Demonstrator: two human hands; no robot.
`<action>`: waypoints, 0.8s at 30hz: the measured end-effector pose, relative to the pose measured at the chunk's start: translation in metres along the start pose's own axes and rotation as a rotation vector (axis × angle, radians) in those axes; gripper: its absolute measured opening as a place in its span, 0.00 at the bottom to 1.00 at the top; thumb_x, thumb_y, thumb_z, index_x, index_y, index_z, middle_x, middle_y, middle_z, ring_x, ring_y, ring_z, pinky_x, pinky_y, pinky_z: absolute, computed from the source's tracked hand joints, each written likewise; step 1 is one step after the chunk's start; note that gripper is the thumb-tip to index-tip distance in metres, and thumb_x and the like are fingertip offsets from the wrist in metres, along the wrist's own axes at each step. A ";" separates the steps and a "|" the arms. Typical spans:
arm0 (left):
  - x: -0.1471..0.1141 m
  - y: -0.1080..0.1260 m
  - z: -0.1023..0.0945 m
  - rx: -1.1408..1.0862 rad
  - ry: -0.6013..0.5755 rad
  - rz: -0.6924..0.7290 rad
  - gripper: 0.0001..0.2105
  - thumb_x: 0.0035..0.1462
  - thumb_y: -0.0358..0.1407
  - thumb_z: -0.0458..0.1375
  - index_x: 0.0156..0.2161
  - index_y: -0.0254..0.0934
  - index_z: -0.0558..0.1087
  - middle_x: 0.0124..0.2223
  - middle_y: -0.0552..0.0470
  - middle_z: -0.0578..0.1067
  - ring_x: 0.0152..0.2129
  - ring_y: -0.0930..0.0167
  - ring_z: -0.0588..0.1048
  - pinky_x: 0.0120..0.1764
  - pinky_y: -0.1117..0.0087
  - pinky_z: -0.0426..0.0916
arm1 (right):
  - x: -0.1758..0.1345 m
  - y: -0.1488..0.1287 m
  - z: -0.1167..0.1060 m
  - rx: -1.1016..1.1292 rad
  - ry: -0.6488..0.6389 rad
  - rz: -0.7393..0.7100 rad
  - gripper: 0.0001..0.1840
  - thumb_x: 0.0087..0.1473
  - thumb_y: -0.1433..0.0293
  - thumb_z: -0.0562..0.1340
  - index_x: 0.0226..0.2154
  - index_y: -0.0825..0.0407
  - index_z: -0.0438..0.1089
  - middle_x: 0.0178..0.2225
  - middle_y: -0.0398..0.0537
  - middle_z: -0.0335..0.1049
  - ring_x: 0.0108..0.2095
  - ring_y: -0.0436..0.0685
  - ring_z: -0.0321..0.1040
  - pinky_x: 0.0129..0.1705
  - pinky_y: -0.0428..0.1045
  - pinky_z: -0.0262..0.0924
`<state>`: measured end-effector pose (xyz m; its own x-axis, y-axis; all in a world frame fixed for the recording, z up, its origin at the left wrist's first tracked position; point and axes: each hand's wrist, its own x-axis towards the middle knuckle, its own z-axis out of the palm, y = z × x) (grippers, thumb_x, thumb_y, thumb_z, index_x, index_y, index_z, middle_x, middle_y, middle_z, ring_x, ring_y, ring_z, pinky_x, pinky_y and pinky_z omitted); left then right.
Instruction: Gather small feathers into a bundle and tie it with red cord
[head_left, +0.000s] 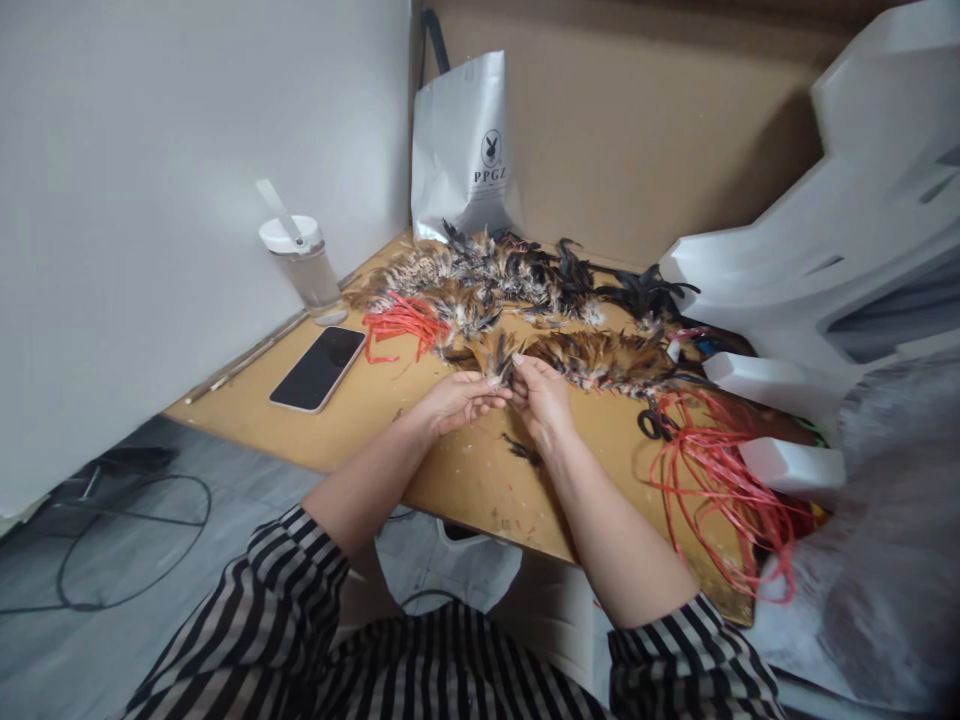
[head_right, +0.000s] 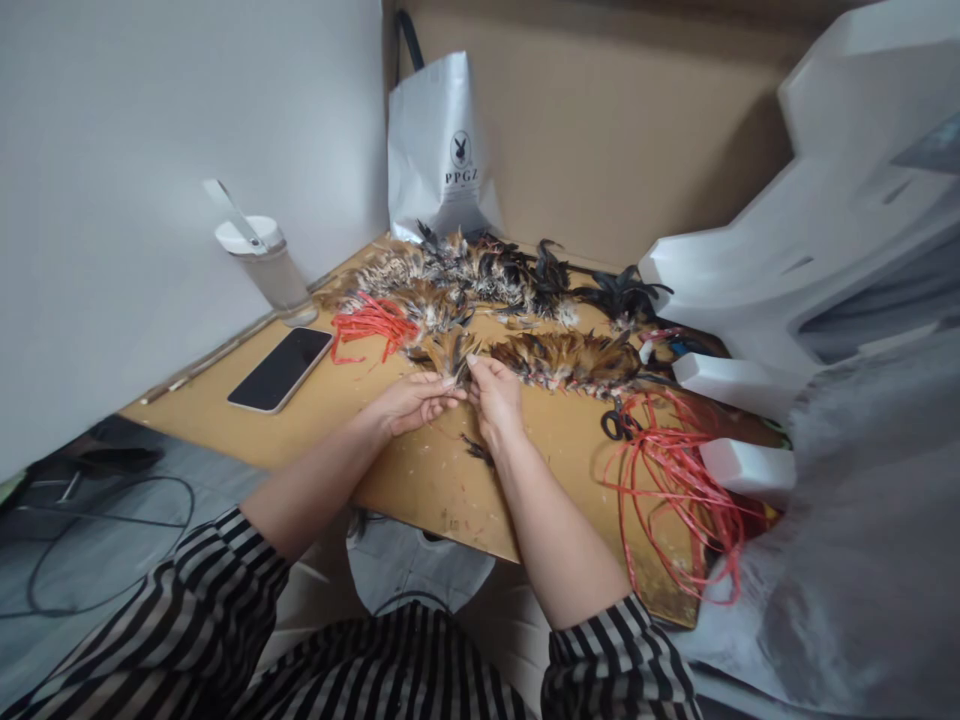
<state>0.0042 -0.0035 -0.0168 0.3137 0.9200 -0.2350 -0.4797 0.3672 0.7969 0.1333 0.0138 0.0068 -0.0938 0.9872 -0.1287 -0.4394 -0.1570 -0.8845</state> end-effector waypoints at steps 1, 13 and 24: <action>0.000 0.000 0.001 -0.008 0.011 0.001 0.04 0.52 0.28 0.57 0.31 0.27 0.72 0.29 0.46 0.77 0.21 0.79 0.73 0.21 0.84 0.64 | 0.000 0.001 0.000 -0.002 0.005 -0.008 0.16 0.34 0.63 0.68 0.22 0.53 0.63 0.12 0.30 0.48 0.12 0.40 0.41 0.13 0.39 0.41; 0.001 0.005 0.002 -0.078 0.141 0.098 0.05 0.50 0.25 0.58 0.25 0.27 0.71 0.22 0.52 0.72 0.16 0.83 0.69 0.21 0.85 0.63 | 0.004 0.003 -0.008 -0.130 -0.131 -0.011 0.17 0.34 0.60 0.68 0.25 0.53 0.66 0.16 0.36 0.59 0.15 0.43 0.50 0.15 0.41 0.43; 0.001 0.005 0.003 -0.010 0.096 0.141 0.04 0.51 0.27 0.58 0.27 0.26 0.72 0.23 0.51 0.73 0.18 0.82 0.70 0.23 0.83 0.63 | 0.000 0.002 -0.004 -0.310 -0.066 -0.110 0.15 0.32 0.62 0.69 0.21 0.54 0.66 0.18 0.40 0.66 0.19 0.46 0.59 0.23 0.44 0.54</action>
<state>0.0048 -0.0016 -0.0112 0.1629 0.9712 -0.1737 -0.5220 0.2342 0.8202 0.1361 0.0137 0.0031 -0.1235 0.9923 -0.0047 -0.1586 -0.0245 -0.9870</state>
